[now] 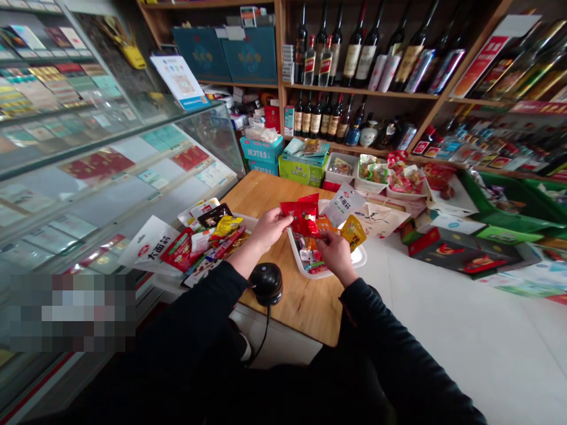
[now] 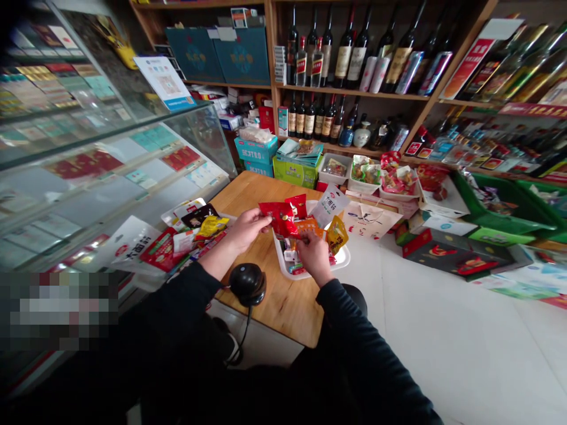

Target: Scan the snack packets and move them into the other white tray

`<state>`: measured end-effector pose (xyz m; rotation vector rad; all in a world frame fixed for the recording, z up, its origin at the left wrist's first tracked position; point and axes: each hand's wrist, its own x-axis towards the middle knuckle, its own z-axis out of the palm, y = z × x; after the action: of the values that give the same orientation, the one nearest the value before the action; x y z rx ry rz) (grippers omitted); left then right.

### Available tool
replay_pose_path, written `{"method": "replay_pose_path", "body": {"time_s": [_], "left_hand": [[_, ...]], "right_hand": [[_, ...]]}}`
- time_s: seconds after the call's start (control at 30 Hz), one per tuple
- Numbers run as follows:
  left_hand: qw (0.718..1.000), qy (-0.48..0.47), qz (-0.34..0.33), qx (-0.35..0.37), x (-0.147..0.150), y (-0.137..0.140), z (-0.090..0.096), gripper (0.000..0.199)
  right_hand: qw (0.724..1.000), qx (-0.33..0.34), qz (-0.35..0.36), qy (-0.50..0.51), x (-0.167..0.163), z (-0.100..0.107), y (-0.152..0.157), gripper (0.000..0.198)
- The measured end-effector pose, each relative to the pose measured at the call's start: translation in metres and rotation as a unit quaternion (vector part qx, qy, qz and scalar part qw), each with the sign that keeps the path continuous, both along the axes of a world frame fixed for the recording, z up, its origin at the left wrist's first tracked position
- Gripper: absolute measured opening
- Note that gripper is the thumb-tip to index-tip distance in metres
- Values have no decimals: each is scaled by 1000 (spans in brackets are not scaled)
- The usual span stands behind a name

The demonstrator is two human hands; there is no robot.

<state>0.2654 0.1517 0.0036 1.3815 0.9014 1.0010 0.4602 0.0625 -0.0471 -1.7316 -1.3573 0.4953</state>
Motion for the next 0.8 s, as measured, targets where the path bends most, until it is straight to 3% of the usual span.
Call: {"method": "replay_pose_path", "body": {"time_s": [0.17, 0.27, 0.4, 0.8], "left_hand": [[998, 32, -35, 31, 19, 36, 24, 26], [997, 57, -29, 36, 24, 59, 29, 25], [997, 64, -24, 21, 27, 80, 24, 24], [995, 96, -37, -15, 27, 109, -4, 14]], "right_hand": [[999, 27, -8, -32, 4, 9, 21, 24], [999, 23, -4, -37, 0, 13, 35, 24], [998, 4, -5, -64, -11, 7, 51, 20], [988, -111, -33, -103, -43, -24, 79, 25]]}}
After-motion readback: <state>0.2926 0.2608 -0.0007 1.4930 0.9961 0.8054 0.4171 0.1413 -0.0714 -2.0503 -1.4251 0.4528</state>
